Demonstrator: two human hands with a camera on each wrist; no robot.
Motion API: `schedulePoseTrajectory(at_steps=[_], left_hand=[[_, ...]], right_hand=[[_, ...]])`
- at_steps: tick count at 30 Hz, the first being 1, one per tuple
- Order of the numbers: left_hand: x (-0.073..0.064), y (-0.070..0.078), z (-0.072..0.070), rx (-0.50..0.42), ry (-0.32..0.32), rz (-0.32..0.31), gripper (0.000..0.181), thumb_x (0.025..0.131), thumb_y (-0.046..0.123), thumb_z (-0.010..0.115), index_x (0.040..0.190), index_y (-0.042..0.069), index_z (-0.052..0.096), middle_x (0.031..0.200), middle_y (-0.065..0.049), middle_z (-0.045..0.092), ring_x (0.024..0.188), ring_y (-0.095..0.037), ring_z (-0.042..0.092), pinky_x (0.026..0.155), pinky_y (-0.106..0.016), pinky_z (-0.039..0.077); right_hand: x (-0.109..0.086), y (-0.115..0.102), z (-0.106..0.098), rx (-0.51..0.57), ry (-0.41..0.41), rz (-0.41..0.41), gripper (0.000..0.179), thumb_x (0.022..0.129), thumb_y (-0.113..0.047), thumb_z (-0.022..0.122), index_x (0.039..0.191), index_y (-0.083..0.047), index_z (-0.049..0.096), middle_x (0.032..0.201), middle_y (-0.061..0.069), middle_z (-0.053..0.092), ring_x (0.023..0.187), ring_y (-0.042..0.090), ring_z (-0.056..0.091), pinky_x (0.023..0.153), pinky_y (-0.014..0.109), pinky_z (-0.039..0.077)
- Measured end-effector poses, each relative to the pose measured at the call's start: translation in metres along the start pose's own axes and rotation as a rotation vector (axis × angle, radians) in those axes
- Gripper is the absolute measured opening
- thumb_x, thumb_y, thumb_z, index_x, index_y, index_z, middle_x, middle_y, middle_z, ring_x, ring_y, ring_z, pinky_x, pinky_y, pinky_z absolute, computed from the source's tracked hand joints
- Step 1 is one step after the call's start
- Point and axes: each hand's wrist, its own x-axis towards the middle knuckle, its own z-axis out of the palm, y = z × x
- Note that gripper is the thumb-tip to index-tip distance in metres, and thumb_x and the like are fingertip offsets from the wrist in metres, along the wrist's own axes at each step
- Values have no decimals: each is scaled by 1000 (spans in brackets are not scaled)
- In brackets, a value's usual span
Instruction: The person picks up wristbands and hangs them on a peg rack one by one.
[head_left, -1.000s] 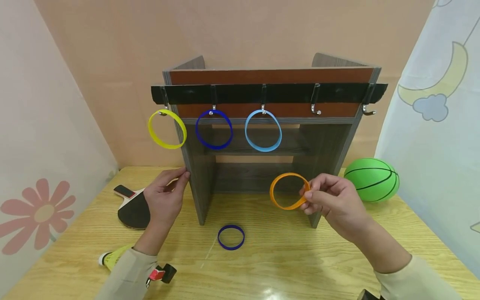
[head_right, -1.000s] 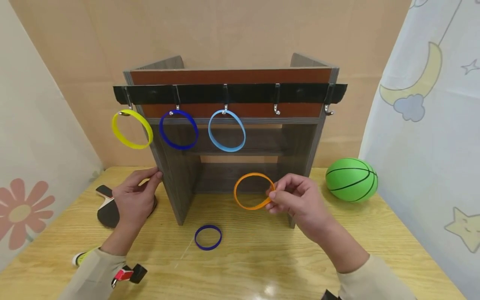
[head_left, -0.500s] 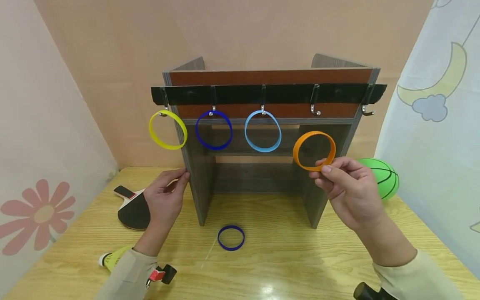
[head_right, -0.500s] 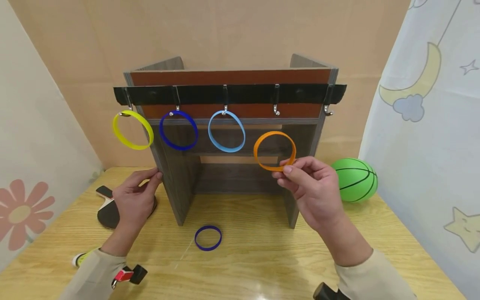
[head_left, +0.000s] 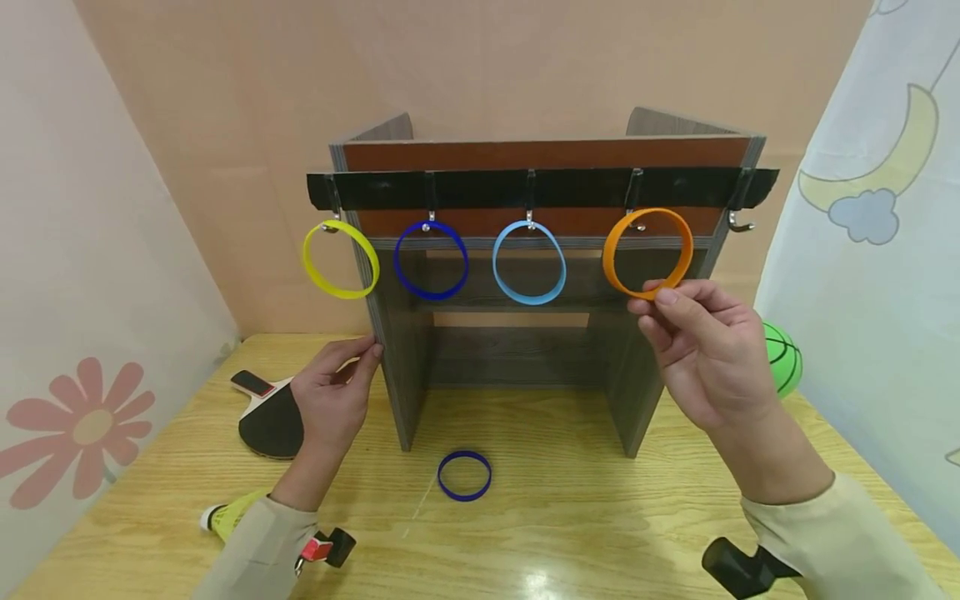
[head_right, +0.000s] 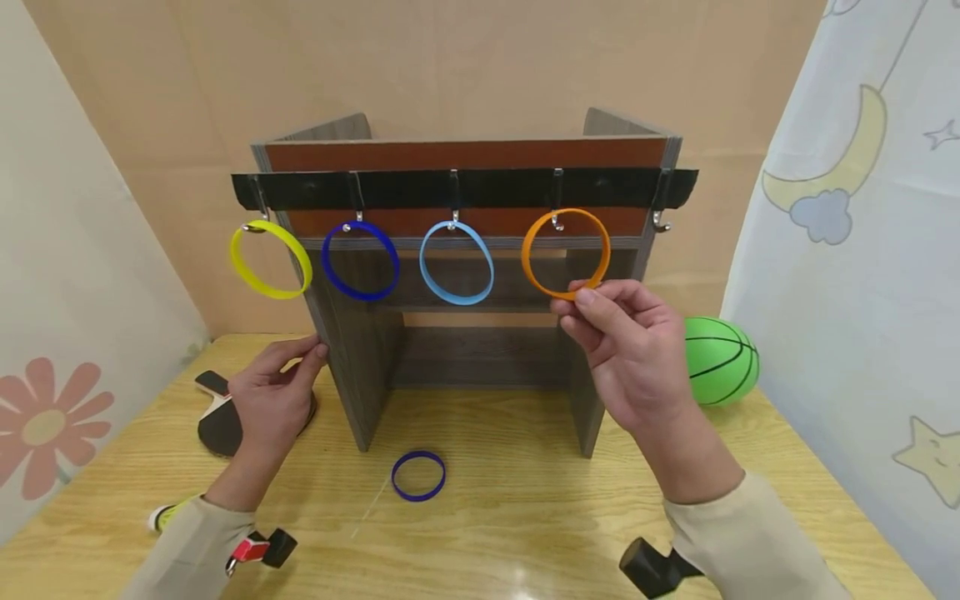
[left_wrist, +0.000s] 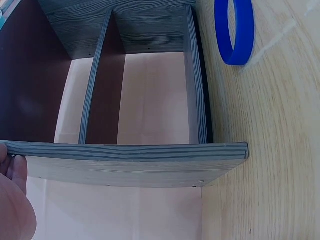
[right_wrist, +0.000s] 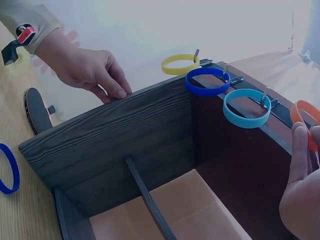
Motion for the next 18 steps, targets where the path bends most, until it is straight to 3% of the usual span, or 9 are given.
schedulePoseTrajectory(at_steps=[6, 12, 18], left_hand=[[1, 0, 1, 9, 2, 2, 13, 73, -28, 63, 84, -21, 65, 80, -29, 64, 78, -11, 65, 70, -20, 55], [3, 9, 3, 11, -5, 2, 13, 72, -29, 62, 83, -23, 64, 79, -32, 62, 77, -11, 65, 69, -21, 56], [2, 7, 2, 14, -7, 2, 13, 71, -30, 62, 83, -23, 64, 79, -32, 62, 77, -11, 65, 69, -21, 56]], right_hand=[[5, 3, -2, 42, 22, 20, 20, 92, 18, 44, 89, 14, 64, 93, 24, 65, 81, 32, 68, 75, 31, 56], [6, 7, -4, 33, 28, 6, 20, 92, 18, 44, 90, 14, 64, 92, 25, 66, 83, 33, 67, 75, 31, 56], [6, 10, -6, 25, 40, 1, 19, 91, 18, 46, 89, 13, 64, 91, 24, 66, 82, 32, 67, 75, 31, 56]])
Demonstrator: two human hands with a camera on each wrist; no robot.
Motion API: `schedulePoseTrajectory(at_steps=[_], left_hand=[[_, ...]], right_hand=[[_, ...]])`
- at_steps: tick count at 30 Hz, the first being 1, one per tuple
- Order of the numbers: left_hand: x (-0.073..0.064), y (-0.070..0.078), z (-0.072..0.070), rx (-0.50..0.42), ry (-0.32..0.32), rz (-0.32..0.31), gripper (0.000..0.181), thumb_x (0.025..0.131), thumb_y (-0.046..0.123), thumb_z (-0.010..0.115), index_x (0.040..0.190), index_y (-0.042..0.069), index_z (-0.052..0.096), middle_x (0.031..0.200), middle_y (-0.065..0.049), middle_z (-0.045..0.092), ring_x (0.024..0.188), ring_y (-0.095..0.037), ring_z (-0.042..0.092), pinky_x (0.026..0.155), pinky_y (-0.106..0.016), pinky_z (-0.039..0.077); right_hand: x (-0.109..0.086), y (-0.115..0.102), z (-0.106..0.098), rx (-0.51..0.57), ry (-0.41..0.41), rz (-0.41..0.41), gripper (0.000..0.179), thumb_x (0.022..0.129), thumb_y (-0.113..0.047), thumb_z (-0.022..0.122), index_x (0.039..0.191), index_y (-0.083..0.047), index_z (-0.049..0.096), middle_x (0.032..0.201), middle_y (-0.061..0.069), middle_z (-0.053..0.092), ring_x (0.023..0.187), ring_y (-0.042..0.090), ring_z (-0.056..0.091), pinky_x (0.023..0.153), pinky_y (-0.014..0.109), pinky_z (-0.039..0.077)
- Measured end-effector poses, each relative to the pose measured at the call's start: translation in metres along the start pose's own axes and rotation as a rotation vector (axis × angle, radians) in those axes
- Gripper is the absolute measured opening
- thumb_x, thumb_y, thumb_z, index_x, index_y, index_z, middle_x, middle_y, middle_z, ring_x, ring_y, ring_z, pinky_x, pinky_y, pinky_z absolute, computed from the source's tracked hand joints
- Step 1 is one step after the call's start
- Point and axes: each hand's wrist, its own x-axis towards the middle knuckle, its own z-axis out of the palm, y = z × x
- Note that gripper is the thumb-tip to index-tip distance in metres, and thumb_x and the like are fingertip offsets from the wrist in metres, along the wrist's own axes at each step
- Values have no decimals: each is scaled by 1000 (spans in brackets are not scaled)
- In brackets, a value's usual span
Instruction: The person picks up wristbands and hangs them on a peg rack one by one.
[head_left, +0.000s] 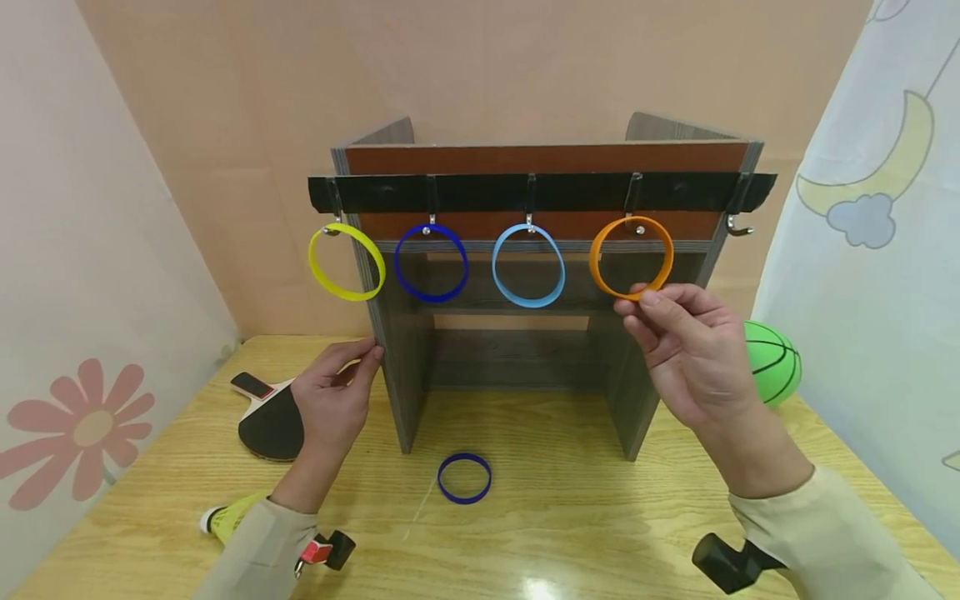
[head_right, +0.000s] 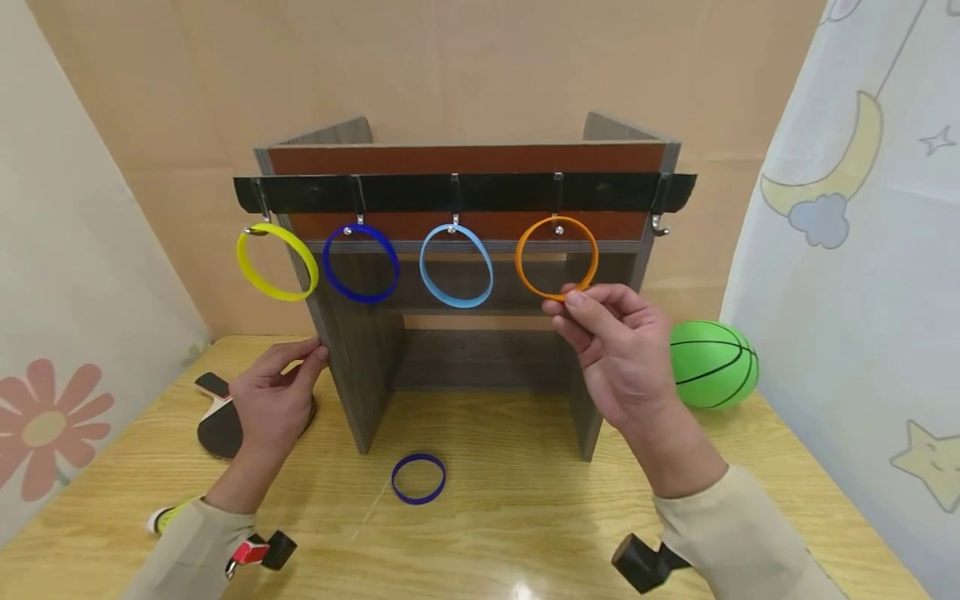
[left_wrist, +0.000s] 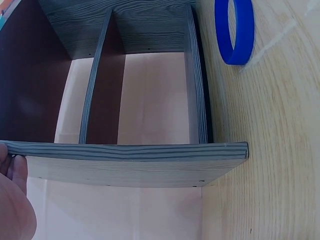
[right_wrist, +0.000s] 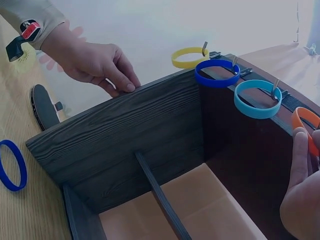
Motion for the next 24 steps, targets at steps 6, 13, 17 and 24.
schedulePoseTrajectory(at_steps=[6, 13, 17, 24], left_hand=[[-4, -16, -4, 4, 3, 12, 15, 72, -28, 63, 84, -20, 66, 80, -30, 63, 78, -11, 65, 69, -21, 55], [-8, -25, -6, -9, 8, 5, 15, 74, -23, 66, 86, -15, 69, 82, -25, 66, 79, -13, 66, 70, -21, 56], [-7, -23, -6, -17, 9, -2, 14, 75, -21, 67, 86, -14, 69, 82, -23, 66, 78, -13, 65, 70, -22, 56], [-5, -17, -4, -9, 11, 4, 16, 72, -27, 64, 85, -18, 67, 80, -25, 65, 77, -11, 65, 70, -21, 55]], right_hand=[[-2, 5, -1, -25, 36, 0, 17, 90, 19, 48, 87, 14, 64, 89, 24, 65, 79, 32, 68, 73, 30, 57], [-5, 11, -5, -128, 97, 4, 14, 89, 17, 52, 85, 10, 64, 87, 21, 66, 76, 29, 69, 72, 29, 57], [-10, 14, -9, -156, 122, 18, 14, 89, 15, 54, 84, 8, 64, 86, 19, 66, 75, 28, 69, 72, 28, 57], [-21, 29, -17, -225, 124, 66, 16, 90, 13, 55, 83, 3, 66, 86, 15, 68, 76, 26, 69, 70, 27, 57]])
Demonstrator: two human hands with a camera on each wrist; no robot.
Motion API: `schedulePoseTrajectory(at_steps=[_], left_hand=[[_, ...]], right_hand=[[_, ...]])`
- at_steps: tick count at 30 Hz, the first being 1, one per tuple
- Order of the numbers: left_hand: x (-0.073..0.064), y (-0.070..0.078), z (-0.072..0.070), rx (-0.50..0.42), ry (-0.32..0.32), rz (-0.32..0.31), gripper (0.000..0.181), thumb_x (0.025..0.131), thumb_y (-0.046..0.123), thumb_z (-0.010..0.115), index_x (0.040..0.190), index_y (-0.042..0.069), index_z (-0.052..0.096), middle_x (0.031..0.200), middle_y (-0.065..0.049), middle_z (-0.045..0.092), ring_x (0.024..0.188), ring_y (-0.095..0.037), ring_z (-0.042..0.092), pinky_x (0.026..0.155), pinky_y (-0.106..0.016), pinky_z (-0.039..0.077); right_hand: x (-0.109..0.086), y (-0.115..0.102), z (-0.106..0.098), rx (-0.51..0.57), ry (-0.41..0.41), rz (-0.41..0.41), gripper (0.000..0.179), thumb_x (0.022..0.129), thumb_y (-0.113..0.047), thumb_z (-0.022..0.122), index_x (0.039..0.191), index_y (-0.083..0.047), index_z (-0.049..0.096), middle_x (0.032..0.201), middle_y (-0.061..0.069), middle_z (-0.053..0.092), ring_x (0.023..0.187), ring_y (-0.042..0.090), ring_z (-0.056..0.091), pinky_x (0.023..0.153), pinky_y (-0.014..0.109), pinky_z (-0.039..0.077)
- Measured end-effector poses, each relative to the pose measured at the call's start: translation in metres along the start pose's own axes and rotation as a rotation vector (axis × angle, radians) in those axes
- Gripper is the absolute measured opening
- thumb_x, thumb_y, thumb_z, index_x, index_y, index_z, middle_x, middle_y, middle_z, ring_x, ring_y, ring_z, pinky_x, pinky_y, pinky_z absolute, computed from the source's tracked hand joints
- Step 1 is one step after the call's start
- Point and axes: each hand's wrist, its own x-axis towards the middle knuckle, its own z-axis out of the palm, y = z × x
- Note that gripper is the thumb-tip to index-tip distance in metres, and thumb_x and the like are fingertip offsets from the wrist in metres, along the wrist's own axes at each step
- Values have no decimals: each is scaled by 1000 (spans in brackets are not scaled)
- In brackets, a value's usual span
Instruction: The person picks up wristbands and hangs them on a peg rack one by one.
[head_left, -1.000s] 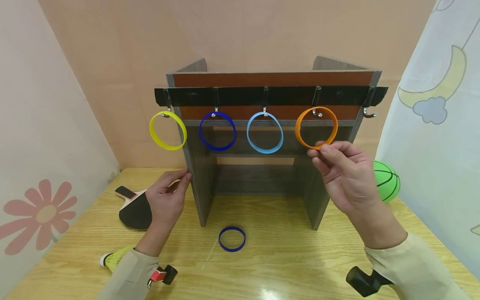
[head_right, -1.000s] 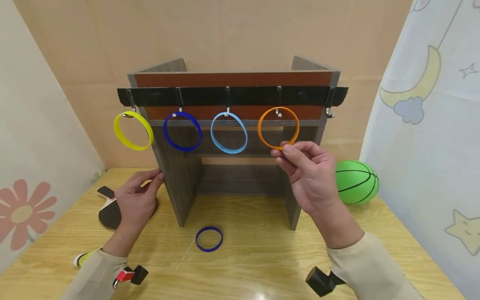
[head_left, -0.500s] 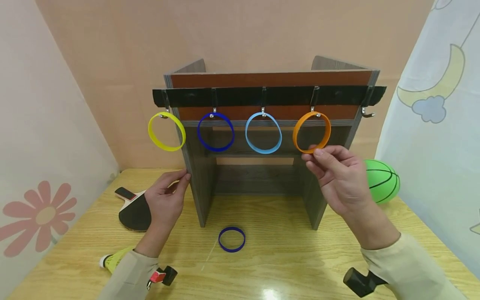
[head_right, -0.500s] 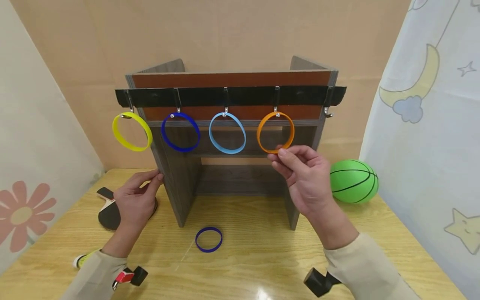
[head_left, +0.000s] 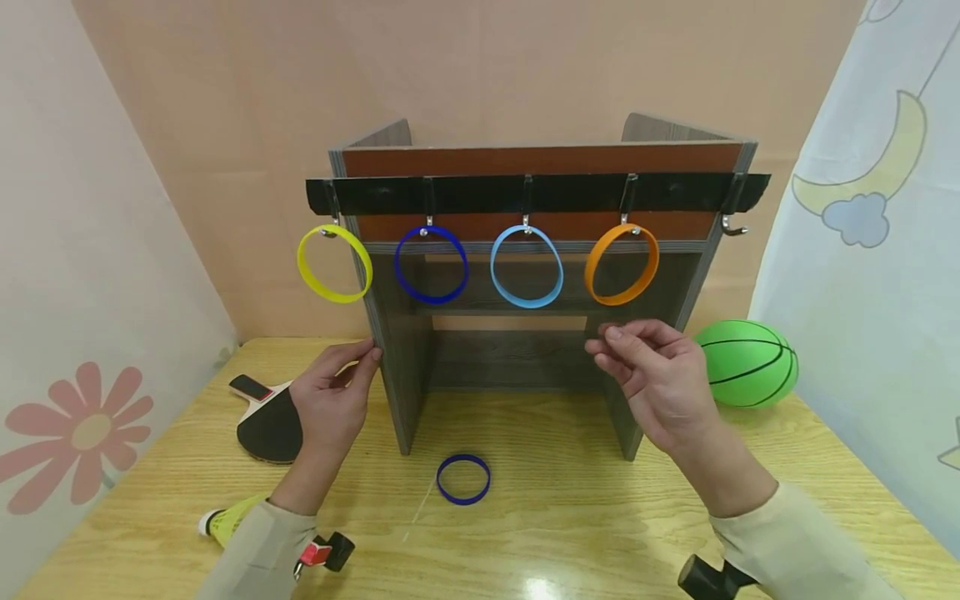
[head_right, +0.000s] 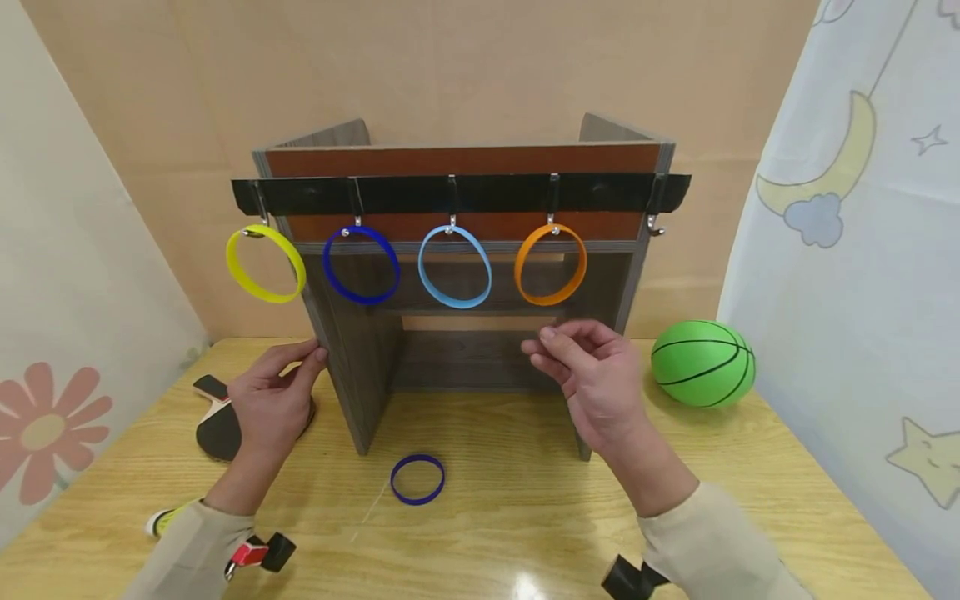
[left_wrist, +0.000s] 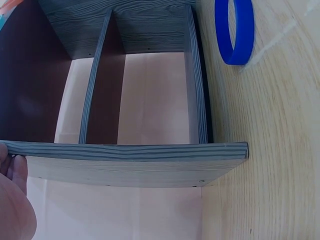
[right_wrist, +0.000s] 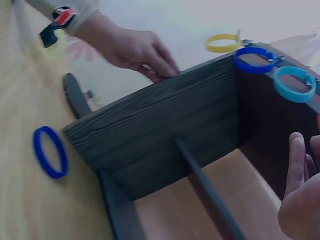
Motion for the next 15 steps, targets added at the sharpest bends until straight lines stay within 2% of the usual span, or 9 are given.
schedulePoseTrajectory(at_steps=[3, 7, 9, 15], left_hand=[[2, 7, 1, 2, -3, 1, 15, 72, -29, 63, 84, -20, 66, 79, -27, 64, 76, -11, 65, 69, -20, 55], [4, 17, 3, 3, -11, 5, 14, 72, -30, 61, 83, -22, 64, 78, -29, 63, 76, -11, 65, 69, -20, 55], [4, 18, 4, -2, -15, 6, 14, 72, -30, 61, 83, -23, 64, 78, -30, 63, 76, -11, 65, 70, -20, 55], [4, 16, 4, 3, -12, 8, 14, 71, -30, 62, 82, -23, 64, 77, -29, 63, 75, -11, 65, 69, -20, 55]], right_hand=[[-7, 12, -1, -93, 10, 81, 14, 90, 11, 57, 84, 0, 65, 85, 13, 68, 75, 23, 69, 68, 26, 57], [-18, 32, 0, -289, 28, 258, 5, 89, 3, 63, 88, 0, 60, 85, 12, 67, 72, 21, 69, 66, 28, 57], [-24, 43, 1, -378, 32, 343, 8, 87, 0, 66, 88, 1, 58, 85, 14, 65, 71, 22, 68, 67, 31, 58], [-44, 76, 2, -514, -56, 524, 12, 85, -1, 67, 90, 3, 57, 86, 19, 61, 75, 28, 66, 72, 42, 57]])
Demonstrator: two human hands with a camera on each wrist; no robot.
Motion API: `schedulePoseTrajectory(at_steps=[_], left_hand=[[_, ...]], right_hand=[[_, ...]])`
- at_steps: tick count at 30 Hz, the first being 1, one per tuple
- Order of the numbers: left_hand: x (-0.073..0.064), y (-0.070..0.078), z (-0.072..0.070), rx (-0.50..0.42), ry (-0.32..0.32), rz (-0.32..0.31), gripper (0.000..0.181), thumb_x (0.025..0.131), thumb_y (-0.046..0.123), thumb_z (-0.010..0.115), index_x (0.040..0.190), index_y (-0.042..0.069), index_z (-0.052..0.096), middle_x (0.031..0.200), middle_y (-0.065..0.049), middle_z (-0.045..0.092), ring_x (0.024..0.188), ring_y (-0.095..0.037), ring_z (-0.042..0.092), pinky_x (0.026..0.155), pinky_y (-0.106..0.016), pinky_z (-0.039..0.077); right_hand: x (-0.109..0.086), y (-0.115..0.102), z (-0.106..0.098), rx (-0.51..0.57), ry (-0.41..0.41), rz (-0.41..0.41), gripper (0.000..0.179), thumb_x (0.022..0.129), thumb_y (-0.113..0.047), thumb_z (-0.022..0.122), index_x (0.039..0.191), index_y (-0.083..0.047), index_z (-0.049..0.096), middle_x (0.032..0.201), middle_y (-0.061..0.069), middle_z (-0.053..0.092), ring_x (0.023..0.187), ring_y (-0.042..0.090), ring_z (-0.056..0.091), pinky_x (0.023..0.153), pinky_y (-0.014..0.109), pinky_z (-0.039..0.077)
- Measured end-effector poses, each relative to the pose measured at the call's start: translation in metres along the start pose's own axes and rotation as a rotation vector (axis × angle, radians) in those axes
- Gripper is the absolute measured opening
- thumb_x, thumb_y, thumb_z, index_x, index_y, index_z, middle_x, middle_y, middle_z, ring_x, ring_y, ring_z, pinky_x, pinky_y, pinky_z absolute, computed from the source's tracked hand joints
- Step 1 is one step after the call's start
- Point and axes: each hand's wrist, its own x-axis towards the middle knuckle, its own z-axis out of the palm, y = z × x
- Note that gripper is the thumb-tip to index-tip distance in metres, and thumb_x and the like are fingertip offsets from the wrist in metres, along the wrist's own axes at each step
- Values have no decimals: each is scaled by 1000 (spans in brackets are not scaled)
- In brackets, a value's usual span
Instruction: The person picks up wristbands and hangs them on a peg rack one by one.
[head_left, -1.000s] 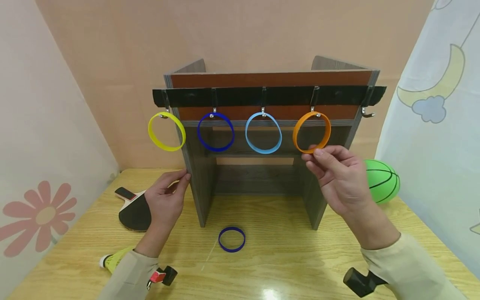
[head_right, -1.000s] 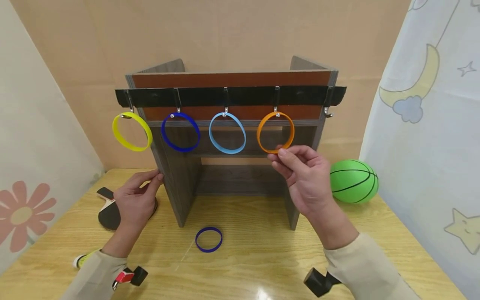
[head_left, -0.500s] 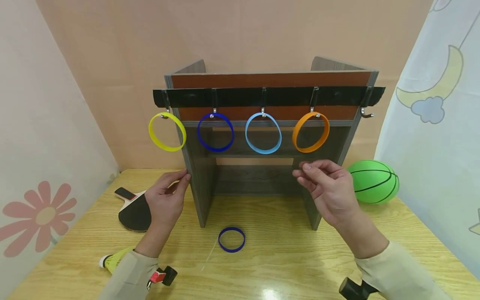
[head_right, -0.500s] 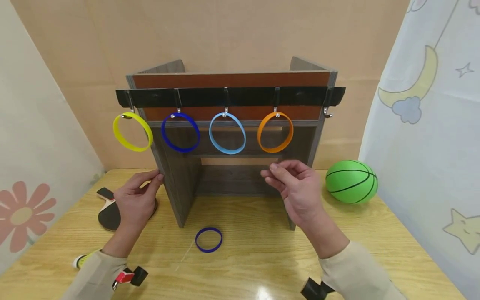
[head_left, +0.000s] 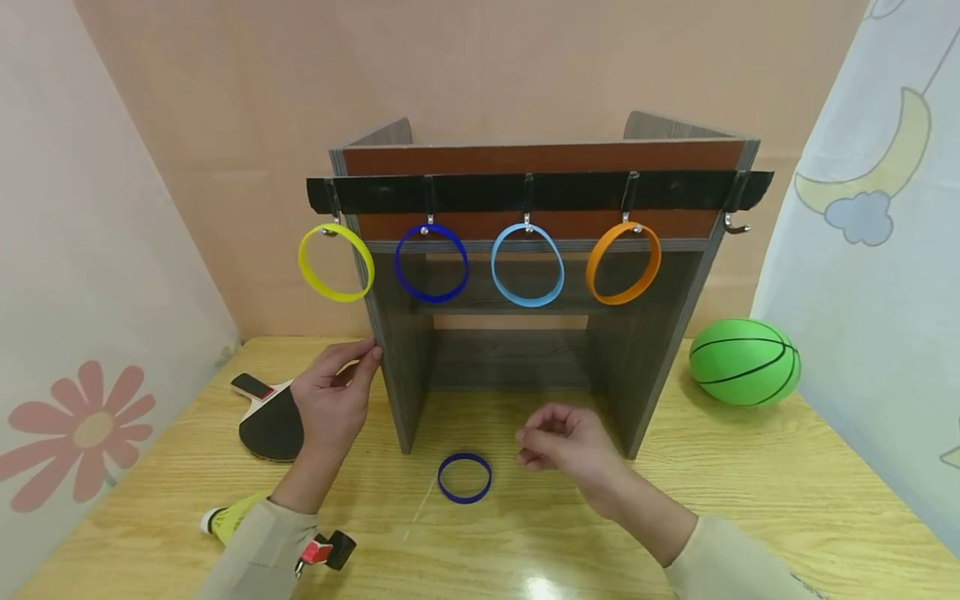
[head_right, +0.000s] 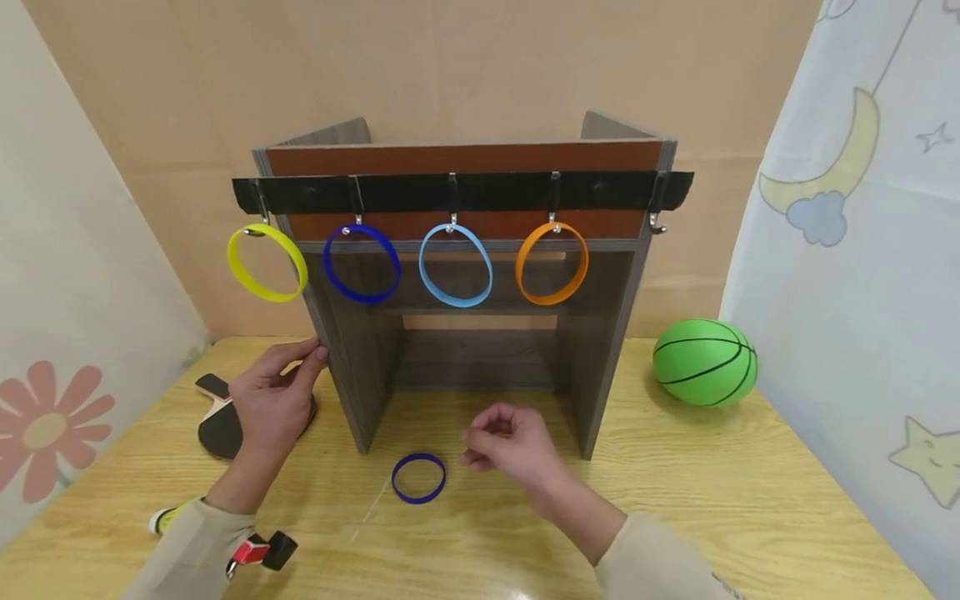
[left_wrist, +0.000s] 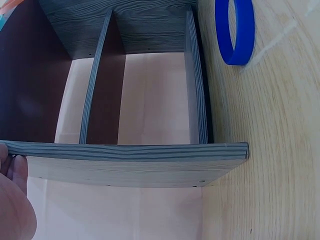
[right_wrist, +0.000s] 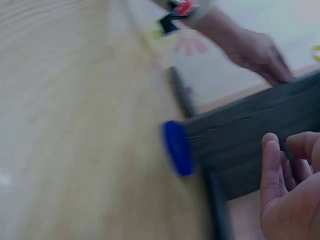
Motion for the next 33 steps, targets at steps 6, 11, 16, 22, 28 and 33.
schedulePoseTrajectory(at_steps=[6, 11, 16, 22, 28, 33], left_hand=[[1, 1, 0, -6, 1, -9, 13, 71, -30, 61, 82, -23, 64, 78, -30, 63, 76, -11, 65, 69, -21, 56], [0, -2, -1, -2, 0, -5, 13, 72, -30, 62, 83, -23, 64, 78, -30, 63, 77, -11, 65, 69, -22, 56], [-4, -16, -6, 1, 10, -15, 16, 72, -28, 64, 85, -20, 66, 80, -26, 65, 78, -11, 65, 70, -22, 56], [-7, -19, -8, -22, 31, -29, 16, 72, -28, 64, 85, -19, 66, 80, -22, 67, 76, -12, 65, 70, -21, 55], [-3, -10, -3, -41, 12, -23, 15, 71, -30, 62, 84, -23, 64, 80, -27, 64, 77, -13, 65, 70, -22, 56], [-5, -20, -4, -23, 20, -22, 16, 72, -28, 64, 85, -19, 67, 81, -25, 65, 77, -13, 65, 70, -23, 56]], right_hand=[[0, 29, 10, -123, -74, 72, 16, 83, 1, 65, 95, 9, 58, 84, 13, 60, 75, 27, 65, 68, 37, 58], [4, 42, 17, -188, -117, 77, 19, 80, 1, 66, 95, 10, 59, 80, 11, 59, 68, 21, 61, 62, 33, 57], [10, 49, 25, -246, -125, 45, 22, 76, 2, 68, 95, 10, 59, 76, 9, 59, 62, 17, 57, 54, 28, 52], [17, 52, 33, -285, -104, 96, 27, 79, -3, 71, 98, 8, 55, 78, 12, 56, 63, 20, 61, 55, 32, 55], [22, 55, 33, -285, -53, 110, 27, 80, -2, 72, 96, 8, 53, 72, 13, 57, 57, 19, 60, 50, 31, 55], [23, 56, 32, -348, -38, 104, 20, 80, -5, 74, 88, 4, 58, 68, 12, 59, 51, 17, 59, 48, 32, 55]])
